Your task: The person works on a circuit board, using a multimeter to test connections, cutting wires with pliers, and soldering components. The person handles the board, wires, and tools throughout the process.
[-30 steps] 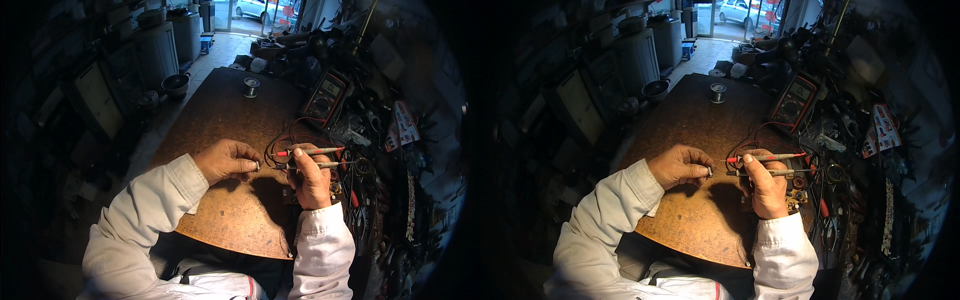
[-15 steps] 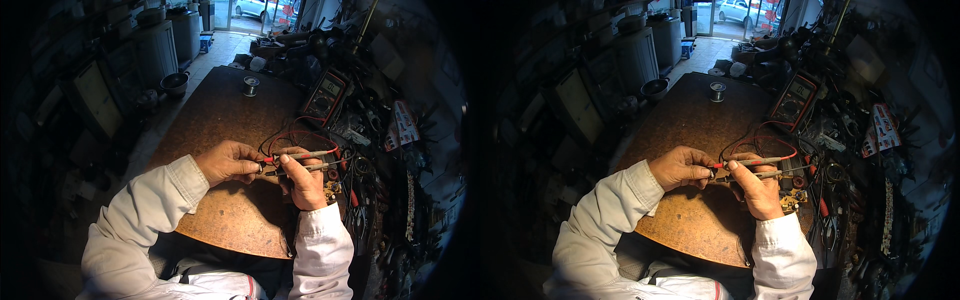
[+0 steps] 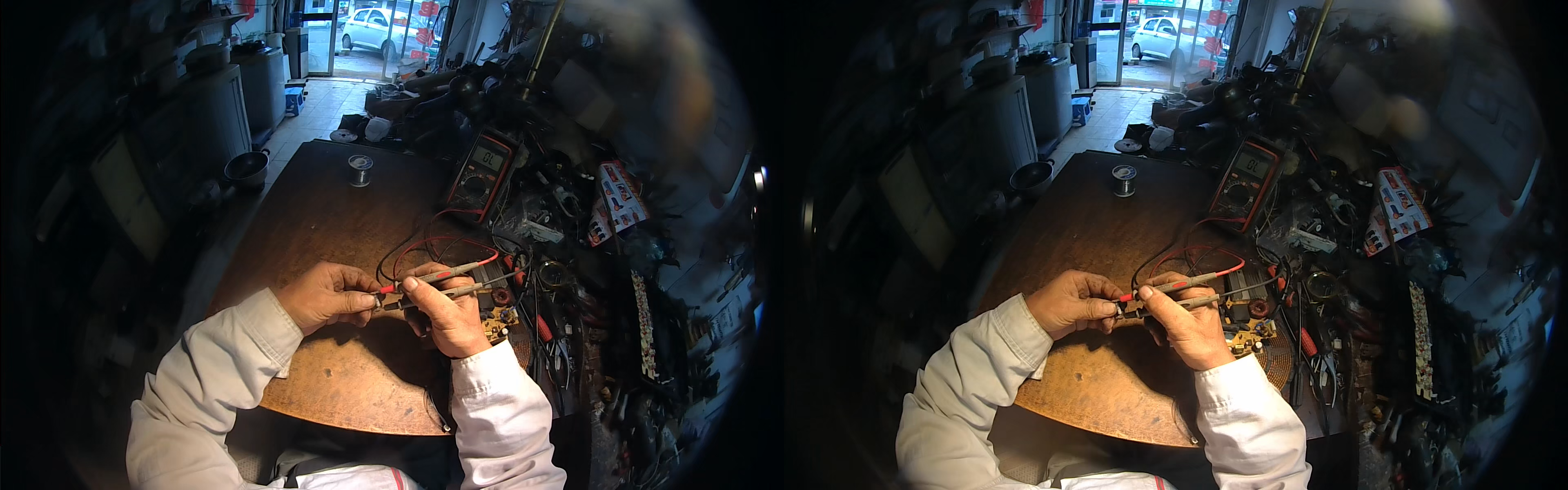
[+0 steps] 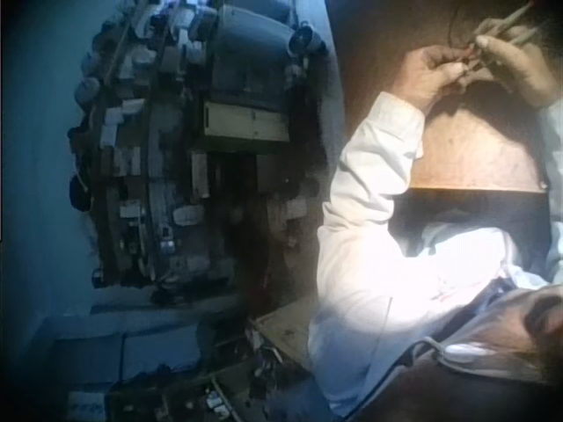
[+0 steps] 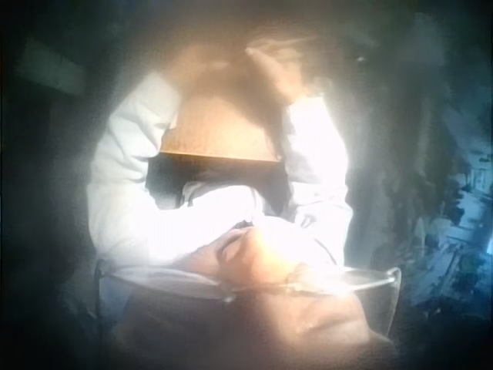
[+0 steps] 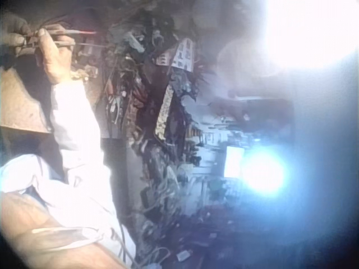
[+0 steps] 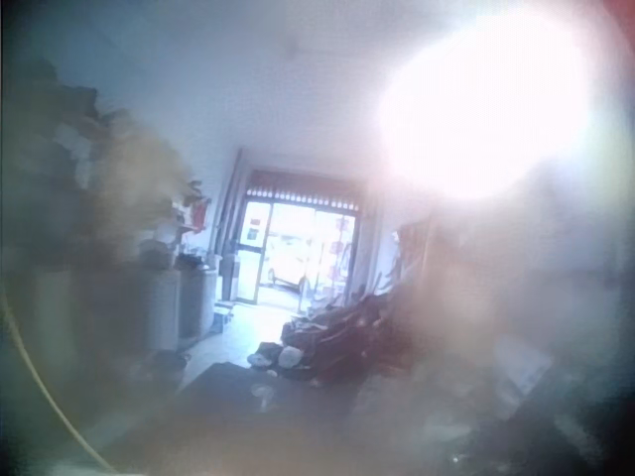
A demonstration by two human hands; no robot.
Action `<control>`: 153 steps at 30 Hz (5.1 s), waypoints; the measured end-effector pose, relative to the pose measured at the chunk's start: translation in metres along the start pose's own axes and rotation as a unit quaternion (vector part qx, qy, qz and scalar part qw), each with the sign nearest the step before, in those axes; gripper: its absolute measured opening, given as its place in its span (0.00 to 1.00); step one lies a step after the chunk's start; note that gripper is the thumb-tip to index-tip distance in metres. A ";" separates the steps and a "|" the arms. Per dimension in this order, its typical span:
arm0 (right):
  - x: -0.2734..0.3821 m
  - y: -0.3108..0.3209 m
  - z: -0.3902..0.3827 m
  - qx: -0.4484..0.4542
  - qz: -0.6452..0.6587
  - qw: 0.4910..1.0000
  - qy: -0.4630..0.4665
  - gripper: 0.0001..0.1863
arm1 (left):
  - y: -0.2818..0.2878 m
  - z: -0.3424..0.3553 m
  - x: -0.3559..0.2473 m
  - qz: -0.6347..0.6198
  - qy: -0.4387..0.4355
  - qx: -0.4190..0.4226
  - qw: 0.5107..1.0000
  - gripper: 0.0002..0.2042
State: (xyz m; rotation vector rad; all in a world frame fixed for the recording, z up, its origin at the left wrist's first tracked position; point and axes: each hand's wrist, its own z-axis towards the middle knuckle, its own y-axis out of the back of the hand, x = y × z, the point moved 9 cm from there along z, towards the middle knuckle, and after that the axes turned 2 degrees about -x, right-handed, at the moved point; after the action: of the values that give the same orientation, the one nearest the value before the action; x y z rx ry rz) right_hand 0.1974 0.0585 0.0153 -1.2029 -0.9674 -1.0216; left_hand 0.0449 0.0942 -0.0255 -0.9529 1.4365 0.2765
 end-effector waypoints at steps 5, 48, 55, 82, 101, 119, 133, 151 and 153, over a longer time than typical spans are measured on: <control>-0.003 0.000 0.000 0.002 -0.001 1.000 -0.002 0.12 | -0.002 -0.003 -0.002 0.010 0.003 0.000 1.000 0.10; 0.000 0.002 -0.001 -0.019 0.001 1.000 0.008 0.12 | -0.004 -0.001 0.000 0.021 0.007 -0.014 1.000 0.08; -0.001 0.001 -0.001 -0.016 -0.009 1.000 -0.009 0.12 | 0.001 -0.001 0.003 0.010 0.008 -0.022 1.000 0.08; 0.018 0.000 -0.007 -0.054 -0.116 0.989 0.077 0.13 | 0.006 0.004 -0.005 0.040 -0.055 -0.044 0.997 0.08; 0.031 -0.007 -0.013 -0.050 -0.215 0.958 0.181 0.11 | 0.011 0.005 -0.011 0.148 -0.087 -0.109 0.979 0.09; 0.033 -0.015 -0.014 -0.027 -0.240 0.945 0.219 0.06 | 0.010 0.006 -0.013 0.153 -0.112 -0.105 0.976 0.09; 0.045 -0.021 -0.022 -0.018 -0.302 0.886 0.350 0.05 | 0.006 0.004 -0.013 0.179 -0.103 -0.097 0.974 0.09; 0.045 -0.022 -0.023 -0.021 -0.313 0.876 0.366 0.06 | 0.007 0.006 -0.013 0.186 -0.114 -0.108 0.970 0.10; 0.047 -0.023 -0.024 -0.034 -0.325 0.864 0.382 0.05 | 0.005 0.003 -0.015 0.185 -0.111 -0.110 0.970 0.09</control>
State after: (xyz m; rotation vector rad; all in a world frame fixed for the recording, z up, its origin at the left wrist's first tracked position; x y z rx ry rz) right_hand 0.1890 0.0289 0.0637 -0.3958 -0.6838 -1.8935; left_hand 0.0409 0.1055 -0.0143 -0.7948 1.3871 0.8088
